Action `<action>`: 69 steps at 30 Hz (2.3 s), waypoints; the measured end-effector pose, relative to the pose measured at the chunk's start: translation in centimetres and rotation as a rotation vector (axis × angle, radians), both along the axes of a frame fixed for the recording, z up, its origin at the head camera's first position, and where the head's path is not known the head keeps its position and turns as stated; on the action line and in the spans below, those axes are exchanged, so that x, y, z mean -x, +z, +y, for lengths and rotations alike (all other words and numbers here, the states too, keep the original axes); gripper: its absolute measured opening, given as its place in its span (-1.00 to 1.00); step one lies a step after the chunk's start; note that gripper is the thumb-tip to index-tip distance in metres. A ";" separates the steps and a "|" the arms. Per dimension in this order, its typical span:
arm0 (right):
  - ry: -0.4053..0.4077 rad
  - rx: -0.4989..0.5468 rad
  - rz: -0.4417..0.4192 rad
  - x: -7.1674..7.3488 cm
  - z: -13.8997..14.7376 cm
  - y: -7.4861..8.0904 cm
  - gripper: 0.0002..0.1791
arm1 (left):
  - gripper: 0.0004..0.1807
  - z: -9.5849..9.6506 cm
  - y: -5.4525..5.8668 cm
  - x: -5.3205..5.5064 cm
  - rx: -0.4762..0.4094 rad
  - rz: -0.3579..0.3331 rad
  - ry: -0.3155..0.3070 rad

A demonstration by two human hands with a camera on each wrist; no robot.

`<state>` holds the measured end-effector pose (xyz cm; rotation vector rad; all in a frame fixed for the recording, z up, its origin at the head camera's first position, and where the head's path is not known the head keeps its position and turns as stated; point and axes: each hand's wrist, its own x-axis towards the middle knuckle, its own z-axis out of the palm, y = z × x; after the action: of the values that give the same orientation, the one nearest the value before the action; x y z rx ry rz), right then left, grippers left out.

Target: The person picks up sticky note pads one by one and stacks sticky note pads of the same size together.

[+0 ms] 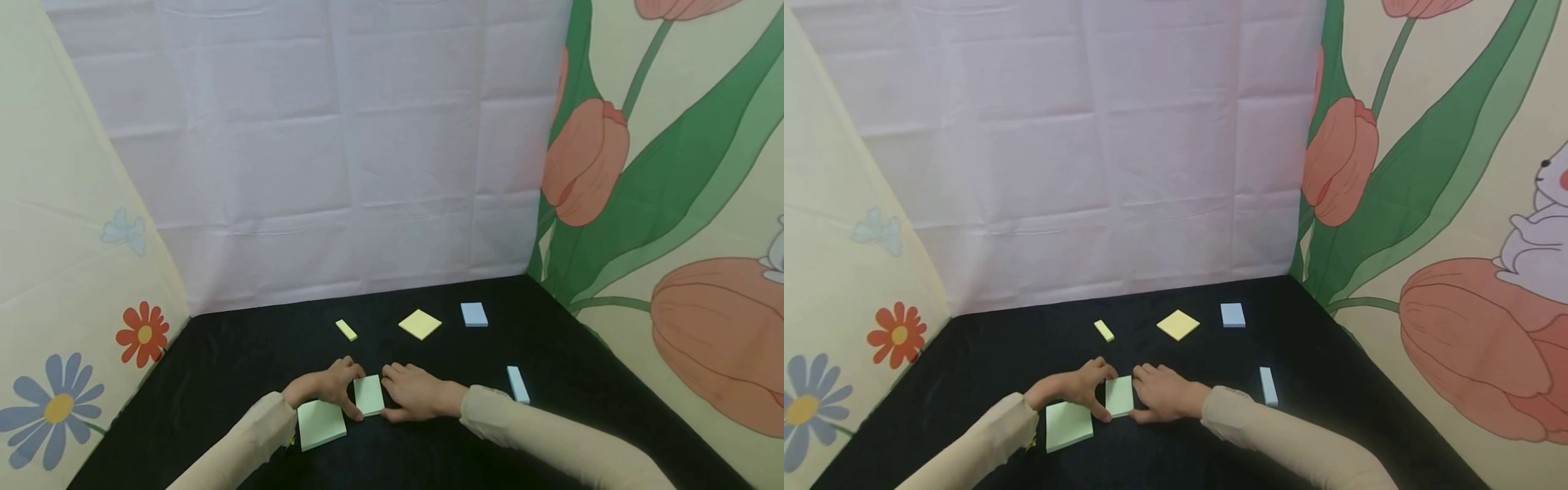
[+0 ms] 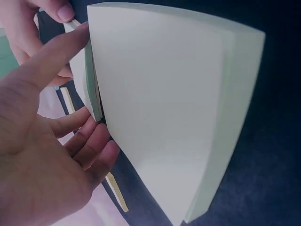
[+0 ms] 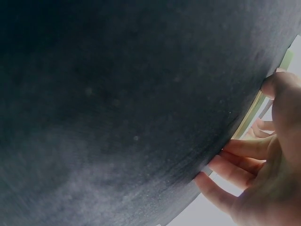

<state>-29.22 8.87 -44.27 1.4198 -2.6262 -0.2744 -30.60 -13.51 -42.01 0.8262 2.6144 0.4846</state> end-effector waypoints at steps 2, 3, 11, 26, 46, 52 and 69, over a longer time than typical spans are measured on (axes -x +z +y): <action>-0.001 0.000 0.000 0.0 0.0 0.0 -0.46 | -0.30 0.0 0.0 -0.1 0.018 0.028 -0.019; -0.001 0.000 0.001 0.1 0.0 -0.1 -0.46 | -0.30 0.1 0.0 -0.1 0.029 0.040 -0.028; -0.001 0.007 0.007 0.0 0.1 -0.1 -0.45 | -0.28 0.5 0.0 -0.3 0.083 0.100 -0.048; 0.017 0.000 -0.006 0.2 0.3 0.1 -0.43 | -0.32 0.6 0.1 -0.4 0.106 0.135 -0.061; 0.013 -0.018 -0.181 1.4 1.1 1.9 -0.57 | -0.32 0.6 0.0 -0.4 0.100 0.129 -0.048; -0.001 0.038 -0.179 2.1 1.7 1.3 -0.62 | -0.29 0.6 -0.1 -0.4 0.094 0.127 -0.051; -0.062 0.080 -0.145 3.7 3.6 1.3 -0.66 | -0.25 0.3 -0.5 -0.2 0.070 0.117 -0.044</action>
<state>-32.92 12.50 -42.92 1.3842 -2.7652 -0.0741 -30.39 -13.21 -42.49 0.9132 2.6955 0.3403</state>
